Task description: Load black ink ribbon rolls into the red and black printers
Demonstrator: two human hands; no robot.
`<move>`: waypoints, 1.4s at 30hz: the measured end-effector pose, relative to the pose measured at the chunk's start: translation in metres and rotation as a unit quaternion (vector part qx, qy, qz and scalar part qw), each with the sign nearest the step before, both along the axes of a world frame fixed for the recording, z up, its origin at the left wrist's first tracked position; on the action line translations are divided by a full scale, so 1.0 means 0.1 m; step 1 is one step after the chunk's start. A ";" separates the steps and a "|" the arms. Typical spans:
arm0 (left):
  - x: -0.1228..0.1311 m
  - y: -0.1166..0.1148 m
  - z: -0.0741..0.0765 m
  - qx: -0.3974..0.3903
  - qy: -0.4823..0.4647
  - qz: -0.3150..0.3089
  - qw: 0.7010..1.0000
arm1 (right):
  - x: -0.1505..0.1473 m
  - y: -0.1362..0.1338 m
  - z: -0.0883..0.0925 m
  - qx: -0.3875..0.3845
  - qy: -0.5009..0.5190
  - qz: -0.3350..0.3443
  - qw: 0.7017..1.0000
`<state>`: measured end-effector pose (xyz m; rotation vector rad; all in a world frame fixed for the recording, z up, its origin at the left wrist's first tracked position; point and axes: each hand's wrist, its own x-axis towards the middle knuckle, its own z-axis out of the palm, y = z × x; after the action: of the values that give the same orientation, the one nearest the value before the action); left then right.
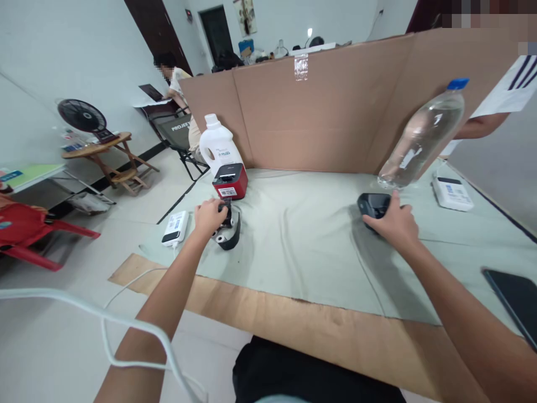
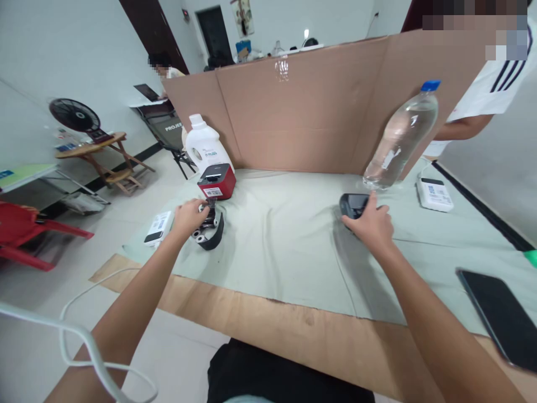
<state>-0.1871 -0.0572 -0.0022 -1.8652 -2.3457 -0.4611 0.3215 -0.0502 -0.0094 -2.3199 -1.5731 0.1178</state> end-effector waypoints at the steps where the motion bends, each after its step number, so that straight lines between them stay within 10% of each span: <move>1: 0.00 -0.06 0.01 -0.013 -0.007 -0.011 1.000 | -0.15 -0.04 0.02 0.005 -0.001 0.023 1.000; 8: 0.46 -0.40 -0.02 0.062 -0.146 -0.066 0.985 | -1.20 -0.21 0.08 0.004 0.034 0.130 0.991; 17: 1.86 0.00 -0.69 -0.025 -0.438 -0.259 0.860 | -1.90 -0.45 -0.06 -0.001 0.067 0.091 0.994; 27: 1.76 0.01 -0.87 -0.044 -0.441 -0.278 0.852 | -1.75 -0.57 -0.12 -0.029 0.114 0.124 0.985; 34: 1.78 -0.02 -0.93 0.009 -0.429 -0.263 0.864 | -1.23 -0.34 -0.55 0.077 0.367 0.169 0.912; 42: 1.80 0.01 -0.96 0.015 -0.433 -0.255 0.865 | -1.23 -0.28 -0.78 0.145 0.320 0.165 0.922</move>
<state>-0.0076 -0.0558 -0.0978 -2.6403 -2.1267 -1.6861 0.1989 -0.0781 -0.0870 -1.5442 -1.4798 0.6107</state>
